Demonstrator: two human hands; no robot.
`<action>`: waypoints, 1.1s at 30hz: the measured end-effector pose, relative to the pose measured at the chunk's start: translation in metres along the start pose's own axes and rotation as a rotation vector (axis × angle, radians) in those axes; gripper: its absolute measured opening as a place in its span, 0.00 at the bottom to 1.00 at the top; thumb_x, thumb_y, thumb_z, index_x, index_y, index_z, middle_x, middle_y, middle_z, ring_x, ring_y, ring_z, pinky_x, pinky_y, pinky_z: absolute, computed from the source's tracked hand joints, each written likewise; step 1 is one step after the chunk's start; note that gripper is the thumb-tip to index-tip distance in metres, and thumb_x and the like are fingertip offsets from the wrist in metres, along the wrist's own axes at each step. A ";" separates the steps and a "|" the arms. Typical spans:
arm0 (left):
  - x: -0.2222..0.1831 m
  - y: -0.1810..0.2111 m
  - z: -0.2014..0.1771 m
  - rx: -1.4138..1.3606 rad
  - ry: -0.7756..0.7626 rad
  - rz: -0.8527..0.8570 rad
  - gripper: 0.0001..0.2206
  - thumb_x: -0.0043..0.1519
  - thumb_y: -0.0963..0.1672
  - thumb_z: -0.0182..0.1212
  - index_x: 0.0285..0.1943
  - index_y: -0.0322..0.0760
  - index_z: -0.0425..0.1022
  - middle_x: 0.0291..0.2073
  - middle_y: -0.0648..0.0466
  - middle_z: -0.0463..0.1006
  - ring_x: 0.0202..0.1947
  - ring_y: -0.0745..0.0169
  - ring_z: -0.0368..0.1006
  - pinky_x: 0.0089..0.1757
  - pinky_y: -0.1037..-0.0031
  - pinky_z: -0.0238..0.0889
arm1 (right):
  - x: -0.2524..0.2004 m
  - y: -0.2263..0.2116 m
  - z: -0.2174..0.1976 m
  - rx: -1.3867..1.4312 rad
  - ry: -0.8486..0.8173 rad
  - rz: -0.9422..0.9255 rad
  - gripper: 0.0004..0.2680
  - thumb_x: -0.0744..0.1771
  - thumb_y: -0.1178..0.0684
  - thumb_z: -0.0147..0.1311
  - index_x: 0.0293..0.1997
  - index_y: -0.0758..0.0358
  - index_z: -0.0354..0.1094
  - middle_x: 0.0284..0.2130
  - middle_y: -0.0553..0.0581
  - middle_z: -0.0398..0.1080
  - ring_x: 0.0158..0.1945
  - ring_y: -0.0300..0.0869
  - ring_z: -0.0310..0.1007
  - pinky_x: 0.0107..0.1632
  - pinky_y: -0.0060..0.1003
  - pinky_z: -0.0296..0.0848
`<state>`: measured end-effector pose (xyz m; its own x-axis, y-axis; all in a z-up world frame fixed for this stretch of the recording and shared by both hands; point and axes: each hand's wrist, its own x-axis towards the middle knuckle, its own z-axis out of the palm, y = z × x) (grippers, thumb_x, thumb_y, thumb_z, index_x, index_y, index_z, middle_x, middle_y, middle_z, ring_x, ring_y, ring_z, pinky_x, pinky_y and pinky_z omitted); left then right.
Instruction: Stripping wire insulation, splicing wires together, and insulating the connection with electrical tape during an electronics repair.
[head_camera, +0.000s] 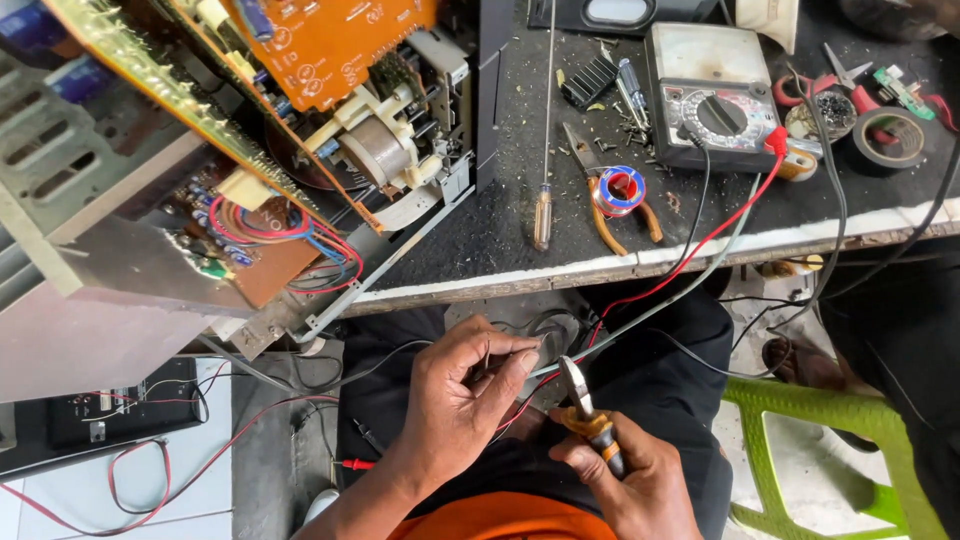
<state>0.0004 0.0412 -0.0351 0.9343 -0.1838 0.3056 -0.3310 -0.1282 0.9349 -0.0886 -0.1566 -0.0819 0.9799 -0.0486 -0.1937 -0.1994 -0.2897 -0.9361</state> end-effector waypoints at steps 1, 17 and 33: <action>0.000 0.001 0.001 0.001 -0.002 -0.001 0.05 0.65 0.41 0.62 0.44 0.35 0.82 0.27 0.59 0.71 0.24 0.75 0.63 0.28 0.82 0.58 | 0.001 -0.001 -0.001 0.002 0.000 0.002 0.14 0.63 0.44 0.62 0.49 0.57 0.82 0.27 0.48 0.90 0.37 0.27 0.84 0.42 0.24 0.78; 0.000 0.008 0.006 0.085 -0.058 0.076 0.02 0.65 0.40 0.61 0.41 0.36 0.78 0.29 0.56 0.75 0.25 0.73 0.67 0.26 0.82 0.60 | 0.005 0.010 -0.006 -0.173 -0.003 -0.230 0.13 0.64 0.45 0.62 0.50 0.58 0.76 0.44 0.48 0.82 0.45 0.33 0.82 0.47 0.29 0.74; 0.002 0.002 0.006 0.134 -0.109 0.147 0.02 0.65 0.38 0.58 0.40 0.33 0.75 0.30 0.53 0.73 0.29 0.63 0.73 0.36 0.76 0.69 | 0.013 0.002 -0.003 -0.313 0.116 -0.411 0.10 0.65 0.45 0.60 0.38 0.61 0.74 0.33 0.51 0.78 0.36 0.38 0.80 0.42 0.29 0.74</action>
<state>0.0011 0.0350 -0.0333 0.8573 -0.3131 0.4087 -0.4841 -0.2196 0.8470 -0.0762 -0.1607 -0.0857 0.9748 0.0285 0.2211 0.1965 -0.5781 -0.7919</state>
